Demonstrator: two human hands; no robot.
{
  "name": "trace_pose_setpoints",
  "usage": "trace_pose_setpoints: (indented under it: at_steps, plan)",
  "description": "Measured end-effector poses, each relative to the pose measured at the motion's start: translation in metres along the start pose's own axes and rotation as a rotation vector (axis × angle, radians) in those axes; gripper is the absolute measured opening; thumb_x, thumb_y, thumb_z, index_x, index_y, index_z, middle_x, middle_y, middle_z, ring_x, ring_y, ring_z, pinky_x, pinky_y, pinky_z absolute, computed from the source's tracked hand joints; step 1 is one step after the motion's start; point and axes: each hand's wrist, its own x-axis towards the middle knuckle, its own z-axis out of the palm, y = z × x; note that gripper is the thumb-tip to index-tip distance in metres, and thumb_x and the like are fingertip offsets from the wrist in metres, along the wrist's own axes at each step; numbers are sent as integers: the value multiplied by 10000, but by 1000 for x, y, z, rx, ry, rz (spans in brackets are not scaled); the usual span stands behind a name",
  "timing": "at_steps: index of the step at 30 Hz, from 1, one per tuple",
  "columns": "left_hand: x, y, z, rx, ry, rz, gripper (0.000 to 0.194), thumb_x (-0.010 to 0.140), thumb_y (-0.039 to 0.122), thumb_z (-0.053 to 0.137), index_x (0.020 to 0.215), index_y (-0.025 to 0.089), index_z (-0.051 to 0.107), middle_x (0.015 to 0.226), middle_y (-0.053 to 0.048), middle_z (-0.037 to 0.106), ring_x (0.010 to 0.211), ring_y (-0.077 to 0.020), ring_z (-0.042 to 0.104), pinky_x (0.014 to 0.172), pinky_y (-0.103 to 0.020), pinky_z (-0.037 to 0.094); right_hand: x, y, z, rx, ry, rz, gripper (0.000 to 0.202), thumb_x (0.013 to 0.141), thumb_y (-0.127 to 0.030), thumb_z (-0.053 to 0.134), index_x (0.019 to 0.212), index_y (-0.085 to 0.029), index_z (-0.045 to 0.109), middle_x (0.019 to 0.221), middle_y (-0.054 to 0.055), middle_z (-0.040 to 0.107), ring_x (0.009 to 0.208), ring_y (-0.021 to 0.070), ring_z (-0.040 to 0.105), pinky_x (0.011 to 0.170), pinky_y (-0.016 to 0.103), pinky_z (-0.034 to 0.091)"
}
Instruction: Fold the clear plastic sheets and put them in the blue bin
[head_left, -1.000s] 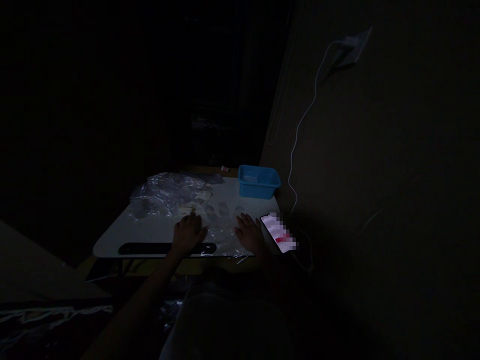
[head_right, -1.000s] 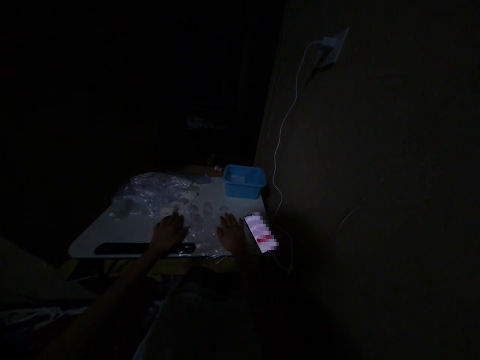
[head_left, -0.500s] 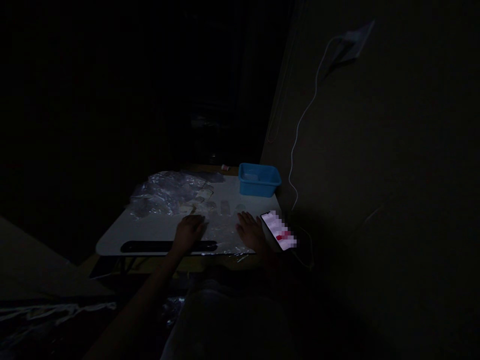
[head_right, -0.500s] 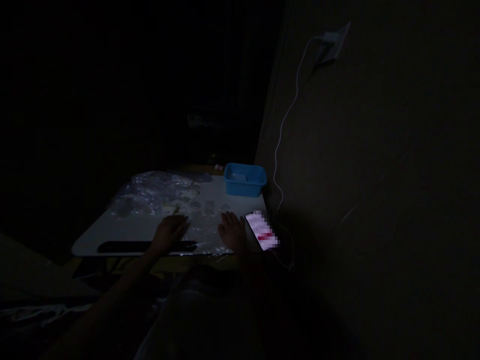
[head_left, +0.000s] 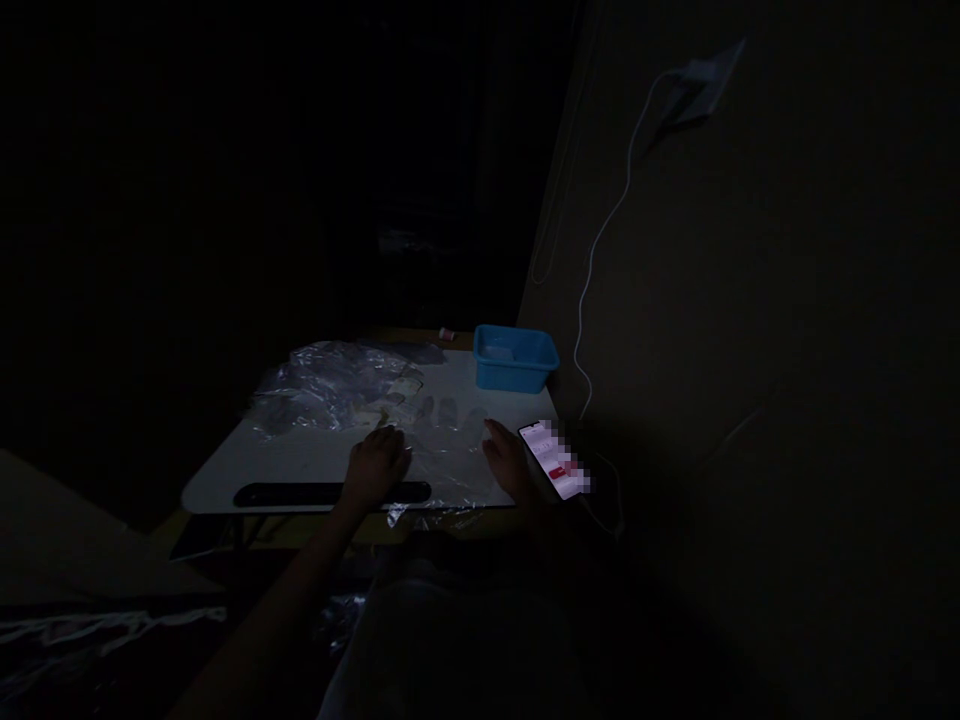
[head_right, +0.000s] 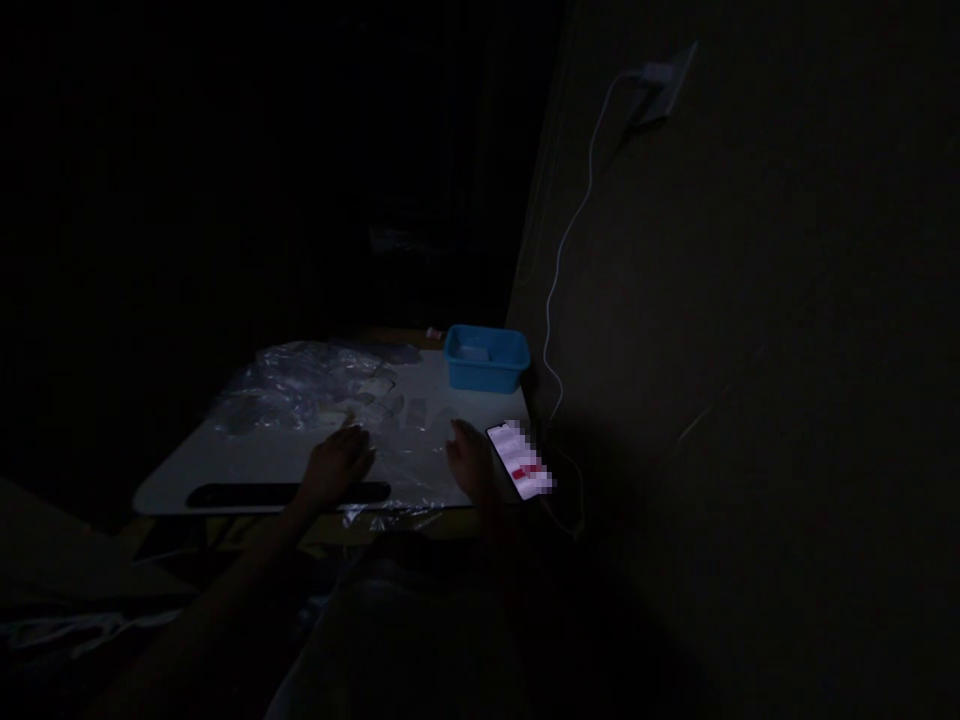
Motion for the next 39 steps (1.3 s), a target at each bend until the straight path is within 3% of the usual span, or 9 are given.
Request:
trace_pose_setpoints:
  at_steps: [4,7,11,16,25,32,39]
  plan:
    - [0,-3,4,-45,77,13,354,834,334,352,1101,168,515,1258,-129,470,1148,-250,425,895,-392,383,-3,3,-3,88,39,97,468,736,-88,369,1183,-130,500,1187,79,556,1107,157,485,954,260,365]
    - [0,-7,7,-125,140,22,361,841,344,331,1063,164,553,1172,-112,542,1084,-233,474,903,-375,388,-5,5,-1,114,53,131,499,699,-57,346,1160,-153,513,1108,62,599,1052,158,514,927,272,385]
    - [0,-9,8,-164,98,55,351,828,370,352,950,184,623,995,-84,632,953,-222,545,855,-365,426,-5,7,3,131,103,164,492,669,-52,353,1111,-153,545,1037,76,619,998,183,535,910,311,394]
    - [0,-9,11,-145,73,109,348,807,364,389,954,177,643,1033,-107,627,968,-234,557,857,-379,430,-6,7,5,156,181,215,441,710,-69,324,1073,-138,564,993,103,622,961,196,551,880,320,411]
    - [-2,1,3,-50,21,54,388,849,390,338,1043,177,597,1150,-119,575,1081,-239,502,889,-393,389,-9,6,7,319,160,154,442,725,-53,305,1097,-145,526,908,83,641,871,163,601,819,288,451]
    - [-3,5,2,73,-63,74,523,820,508,369,1186,155,492,1292,-155,456,1191,-272,404,924,-440,330,-10,2,2,235,177,116,448,694,-56,349,1097,-130,529,1083,99,599,1052,177,521,942,299,382]
    - [-2,5,7,119,-65,56,554,834,492,358,1223,107,450,1332,-167,403,1246,-284,324,943,-438,317,-11,-7,-2,179,54,7,412,706,-71,400,1084,-140,551,1033,93,627,960,184,567,870,311,440]
